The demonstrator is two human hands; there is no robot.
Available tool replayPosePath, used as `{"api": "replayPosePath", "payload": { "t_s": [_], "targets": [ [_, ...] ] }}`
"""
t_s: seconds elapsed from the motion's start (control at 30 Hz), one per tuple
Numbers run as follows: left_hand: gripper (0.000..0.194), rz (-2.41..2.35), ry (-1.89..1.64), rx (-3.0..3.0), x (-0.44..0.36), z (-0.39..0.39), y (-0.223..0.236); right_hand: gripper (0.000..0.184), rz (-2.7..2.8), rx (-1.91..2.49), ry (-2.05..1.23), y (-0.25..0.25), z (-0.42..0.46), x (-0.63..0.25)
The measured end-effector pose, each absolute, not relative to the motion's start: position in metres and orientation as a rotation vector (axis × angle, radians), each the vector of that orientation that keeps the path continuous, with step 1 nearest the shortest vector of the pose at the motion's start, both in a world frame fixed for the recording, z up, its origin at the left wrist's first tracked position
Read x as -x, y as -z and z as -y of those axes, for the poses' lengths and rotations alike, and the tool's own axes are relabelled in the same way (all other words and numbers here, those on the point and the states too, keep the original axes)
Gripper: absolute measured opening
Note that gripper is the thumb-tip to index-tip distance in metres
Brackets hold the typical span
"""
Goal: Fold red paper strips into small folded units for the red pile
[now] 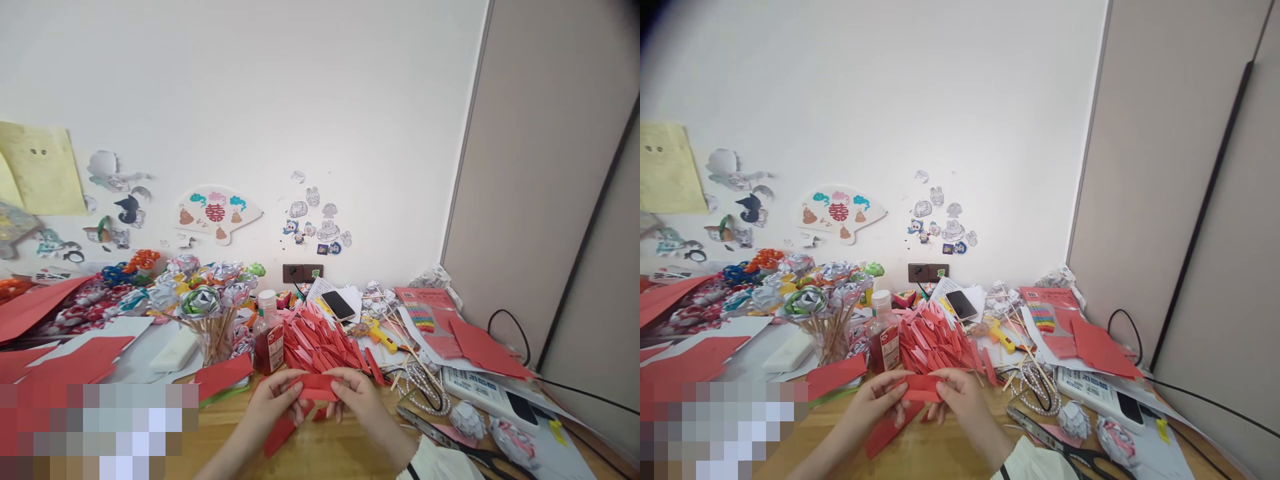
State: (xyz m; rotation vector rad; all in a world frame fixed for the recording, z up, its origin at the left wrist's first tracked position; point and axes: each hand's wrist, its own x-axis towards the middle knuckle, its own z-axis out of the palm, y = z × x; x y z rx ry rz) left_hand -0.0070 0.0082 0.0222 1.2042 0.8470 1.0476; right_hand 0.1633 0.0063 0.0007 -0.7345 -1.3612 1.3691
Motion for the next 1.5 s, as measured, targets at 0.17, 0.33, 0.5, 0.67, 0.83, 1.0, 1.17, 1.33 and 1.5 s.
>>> {"api": "replayPosePath", "payload": {
  "t_s": [0.17,0.33,0.5,0.67,0.83,1.0,1.17,1.33,1.5],
  "targets": [
    [0.042,-0.806,-1.060,-1.125,0.008,-0.006,-0.024,0.035,1.326,0.689,-1.357,-0.003,-0.004,-0.163],
    [0.031,-0.760,-1.035,-1.080,0.010,-0.007,-0.020,0.029,1.407,0.697,-1.295,-0.003,-0.004,-0.164],
    [0.035,-0.839,-0.992,-1.120,0.009,-0.009,-0.018,0.025,1.521,0.767,-1.194,-0.001,-0.004,-0.166],
    [0.039,-0.953,-0.958,-1.244,0.009,-0.013,-0.013,0.024,1.574,0.814,-1.155,0.000,-0.003,-0.167],
    [0.040,-0.952,-0.965,-1.407,0.007,-0.011,-0.015,0.030,1.586,0.873,-1.115,0.002,-0.002,-0.169],
    [0.036,-0.963,-0.972,-1.478,0.006,-0.007,-0.018,0.031,1.735,0.915,-1.133,0.001,-0.002,-0.167],
    [0.036,-0.970,-0.957,-1.461,0.006,-0.009,-0.014,0.031,1.702,0.938,-1.175,0.003,-0.005,-0.165],
    [0.038,-0.968,-0.943,-1.420,0.005,-0.012,-0.011,0.031,1.647,0.960,-1.192,0.006,-0.008,-0.165],
    [0.038,-0.979,-0.939,-1.371,0.006,-0.013,-0.010,0.030,1.607,0.932,-1.228,0.004,-0.007,-0.165]
  ]
}}
